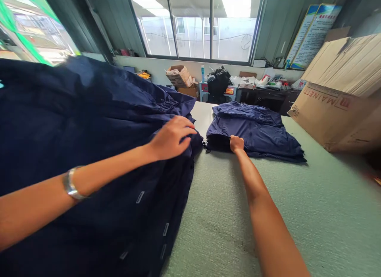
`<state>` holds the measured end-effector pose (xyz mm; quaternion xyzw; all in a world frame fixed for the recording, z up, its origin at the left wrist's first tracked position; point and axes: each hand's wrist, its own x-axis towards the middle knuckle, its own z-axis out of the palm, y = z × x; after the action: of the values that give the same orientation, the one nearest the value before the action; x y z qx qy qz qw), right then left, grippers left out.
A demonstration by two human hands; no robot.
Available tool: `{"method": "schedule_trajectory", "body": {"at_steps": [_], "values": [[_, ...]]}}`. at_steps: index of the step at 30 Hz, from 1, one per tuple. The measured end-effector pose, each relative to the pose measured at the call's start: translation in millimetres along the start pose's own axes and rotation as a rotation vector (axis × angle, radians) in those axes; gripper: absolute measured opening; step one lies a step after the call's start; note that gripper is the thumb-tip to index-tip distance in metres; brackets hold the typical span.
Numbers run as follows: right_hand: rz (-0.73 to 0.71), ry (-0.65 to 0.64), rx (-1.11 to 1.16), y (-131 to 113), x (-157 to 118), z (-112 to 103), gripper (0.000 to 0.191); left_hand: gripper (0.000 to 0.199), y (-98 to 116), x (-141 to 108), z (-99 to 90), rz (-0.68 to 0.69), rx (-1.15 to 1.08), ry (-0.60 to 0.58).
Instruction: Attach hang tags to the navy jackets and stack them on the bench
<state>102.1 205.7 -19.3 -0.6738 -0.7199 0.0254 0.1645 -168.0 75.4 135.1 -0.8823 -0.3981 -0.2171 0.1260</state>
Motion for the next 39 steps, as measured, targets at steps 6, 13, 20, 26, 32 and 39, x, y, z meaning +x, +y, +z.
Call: {"method": "schedule_trajectory", "body": {"at_steps": [6, 13, 20, 26, 32, 39], "values": [[-0.054, 0.048, 0.124, 21.0, -19.6, -50.1, 0.040, 0.042, 51.3, 38.4, 84.1, -0.147, -0.077, -0.202], [-0.123, 0.075, 0.245, 42.6, -49.7, -75.5, 0.043, 0.075, 47.7, 80.6, 149.3, -0.780, -0.155, -0.175], [-0.131, 0.107, 0.161, 66.1, -59.9, -65.7, 0.048, 0.034, 43.5, 95.5, 179.3, -0.845, -0.350, 0.042], [0.475, 0.209, 0.036, 192.4, -69.9, -60.9, 0.046, 0.031, 23.2, 83.4, 203.8, -0.956, -0.313, 0.130], [0.707, 0.261, 0.108, 292.8, -82.6, -47.2, 0.049, 0.027, 4.4, 63.1, 236.1, -0.943, -0.409, 0.153], [0.678, 0.306, 0.258, 309.3, -73.1, -48.4, 0.038, 0.024, 8.0, 61.9, 228.7, -0.926, -0.357, 0.107]]}}
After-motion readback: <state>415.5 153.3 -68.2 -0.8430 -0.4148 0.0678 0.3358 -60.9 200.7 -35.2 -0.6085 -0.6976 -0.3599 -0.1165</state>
